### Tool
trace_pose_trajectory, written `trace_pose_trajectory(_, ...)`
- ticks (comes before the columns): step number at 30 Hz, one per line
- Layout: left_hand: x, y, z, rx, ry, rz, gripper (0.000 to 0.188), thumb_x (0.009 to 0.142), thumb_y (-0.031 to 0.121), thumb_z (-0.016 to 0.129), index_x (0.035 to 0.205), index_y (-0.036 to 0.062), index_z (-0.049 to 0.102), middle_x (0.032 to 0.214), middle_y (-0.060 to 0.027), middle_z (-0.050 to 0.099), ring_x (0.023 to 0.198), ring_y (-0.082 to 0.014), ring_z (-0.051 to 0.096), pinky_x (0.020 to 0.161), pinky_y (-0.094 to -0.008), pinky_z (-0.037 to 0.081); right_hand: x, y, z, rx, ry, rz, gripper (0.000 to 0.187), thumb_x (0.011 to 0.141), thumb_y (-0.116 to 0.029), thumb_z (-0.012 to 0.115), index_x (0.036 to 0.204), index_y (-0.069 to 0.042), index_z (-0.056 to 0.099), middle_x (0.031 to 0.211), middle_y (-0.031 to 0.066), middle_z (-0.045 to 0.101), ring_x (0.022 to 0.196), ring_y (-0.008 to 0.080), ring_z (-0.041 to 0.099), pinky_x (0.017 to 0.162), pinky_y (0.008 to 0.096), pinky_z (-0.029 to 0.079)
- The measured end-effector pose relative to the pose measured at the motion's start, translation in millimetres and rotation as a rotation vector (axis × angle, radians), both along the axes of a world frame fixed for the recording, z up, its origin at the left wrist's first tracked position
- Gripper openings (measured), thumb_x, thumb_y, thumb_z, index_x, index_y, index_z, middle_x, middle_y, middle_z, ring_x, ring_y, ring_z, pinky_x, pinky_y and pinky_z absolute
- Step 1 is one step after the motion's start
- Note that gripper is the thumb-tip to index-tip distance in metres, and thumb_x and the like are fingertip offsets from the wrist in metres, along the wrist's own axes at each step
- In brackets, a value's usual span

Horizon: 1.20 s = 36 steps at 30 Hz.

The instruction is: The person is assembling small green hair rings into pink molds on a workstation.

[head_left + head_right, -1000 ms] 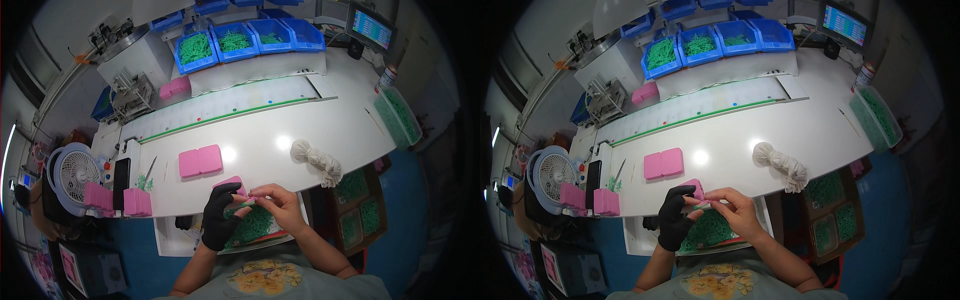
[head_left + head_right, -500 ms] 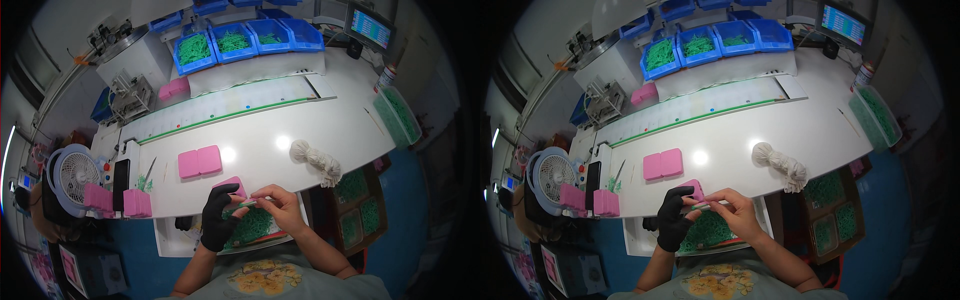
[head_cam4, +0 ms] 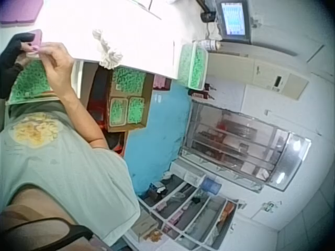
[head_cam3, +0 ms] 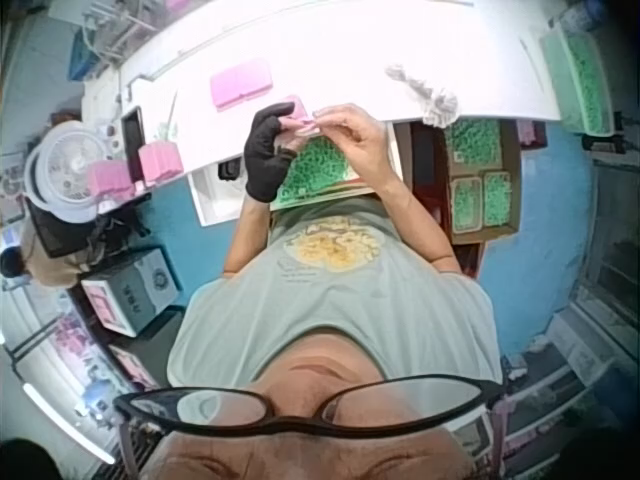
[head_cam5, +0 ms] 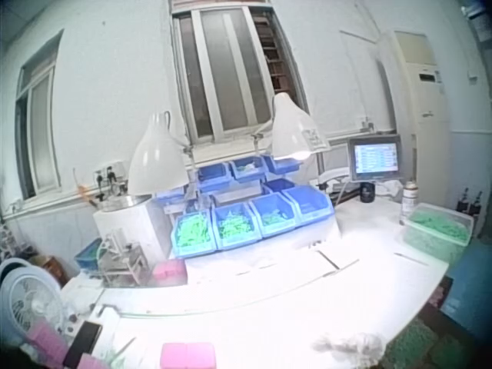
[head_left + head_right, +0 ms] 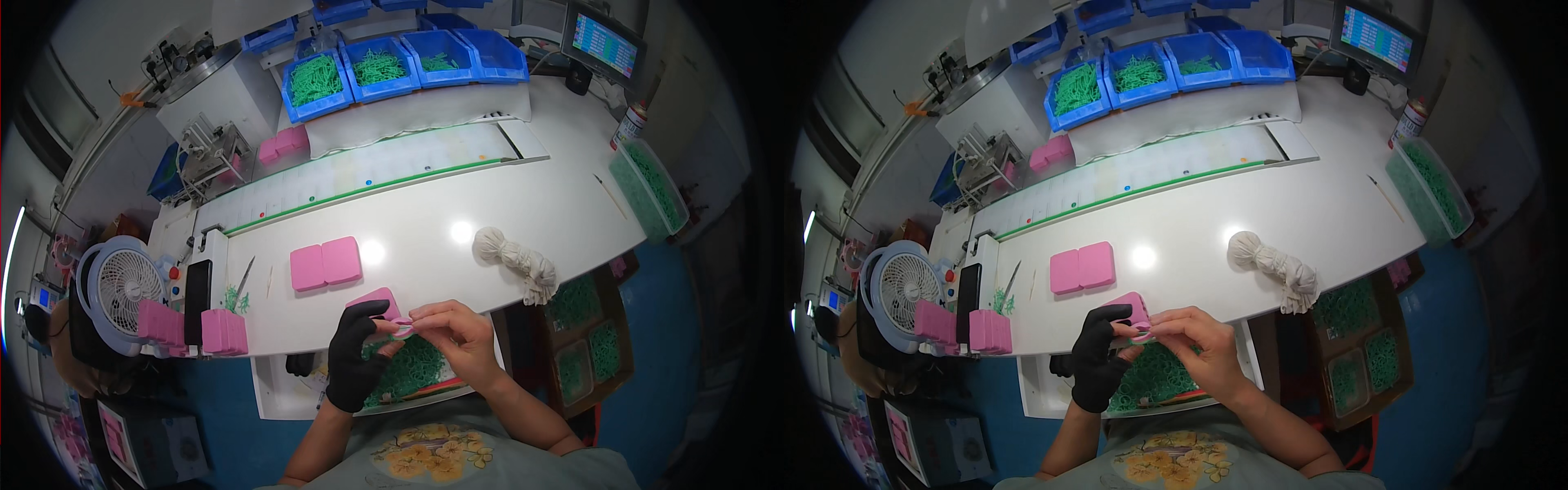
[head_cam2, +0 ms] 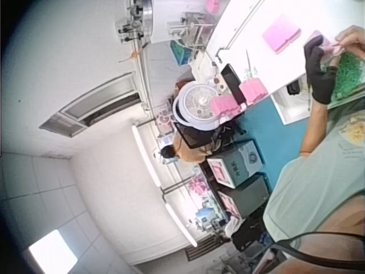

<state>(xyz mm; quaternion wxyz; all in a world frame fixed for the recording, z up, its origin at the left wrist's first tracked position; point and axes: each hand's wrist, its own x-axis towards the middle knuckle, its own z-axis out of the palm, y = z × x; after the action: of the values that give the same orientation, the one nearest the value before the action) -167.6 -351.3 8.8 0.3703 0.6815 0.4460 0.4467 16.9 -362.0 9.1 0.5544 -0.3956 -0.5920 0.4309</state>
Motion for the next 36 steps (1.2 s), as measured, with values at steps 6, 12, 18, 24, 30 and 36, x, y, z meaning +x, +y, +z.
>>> trace_pose_trajectory(6,0,0,1,0.020,0.005,-0.004,0.028,0.070,0.000,0.076,0.096,0.0076,0.068,0.116,-0.0124,0.058,0.106,-0.0225,0.060,0.088,-0.0328,0.051,-2,1,-1,0.042,0.019,-0.033,0.015,0.083,0.006,0.064,0.095,-0.002,0.069,0.101,0.0102,0.066,0.094,0.0183,0.067,0.078,0.0269,0.057)
trace_pose_trajectory(12,1,-1,2,0.022,-0.004,-0.008,0.029,0.070,0.000,0.076,0.097,0.0072,0.067,0.116,-0.0115,0.058,0.104,-0.0199,0.059,0.086,-0.0314,0.049,-1,-1,0,0.003,0.017,-0.006,0.015,0.085,0.007,0.062,0.096,0.000,0.069,0.104,0.0106,0.064,0.097,0.0168,0.065,0.083,0.0256,0.056)
trace_pose_trajectory(18,0,-5,0,-0.289,-0.211,-0.068,0.031,0.076,0.003,0.075,0.105,0.0025,0.063,0.101,-0.0082,0.064,0.096,-0.0157,0.063,0.085,-0.0283,0.049,-2,-3,2,-0.133,0.087,-0.008,0.014,0.087,0.006,0.061,0.098,0.000,0.068,0.097,0.0075,0.063,0.087,0.0106,0.064,0.065,0.0208,0.054)
trace_pose_trajectory(24,8,-7,12,-0.466,-0.324,-0.072,0.016,0.087,0.009,0.067,0.100,-0.0004,0.065,0.085,-0.0056,0.065,0.075,-0.0106,0.061,0.067,-0.0245,0.050,-7,-4,4,-0.148,0.076,-0.016,0.012,0.089,0.002,0.062,0.100,0.000,0.066,0.096,0.0055,0.064,0.081,0.0079,0.063,0.059,0.0190,0.050)
trace_pose_trajectory(30,10,-6,12,-0.471,-0.344,0.004,0.016,0.092,0.016,0.063,0.096,0.0004,0.066,0.074,-0.0049,0.064,0.060,-0.0093,0.055,0.054,-0.0233,0.044,-8,-3,-5,-0.306,0.212,0.060,0.015,0.092,-0.007,0.061,0.105,0.001,0.061,0.092,0.0054,0.065,0.079,0.0072,0.062,0.062,0.0211,0.050)
trace_pose_trajectory(36,7,-5,7,-0.490,-0.373,0.006,0.017,0.093,0.017,0.062,0.094,0.0002,0.065,0.073,-0.0046,0.062,0.058,-0.0096,0.054,0.052,-0.0240,0.044,-2,-2,-9,-0.421,0.225,0.181,0.014,0.092,-0.010,0.063,0.101,0.000,0.061,0.088,0.0033,0.065,0.076,0.0054,0.060,0.062,0.0199,0.048)
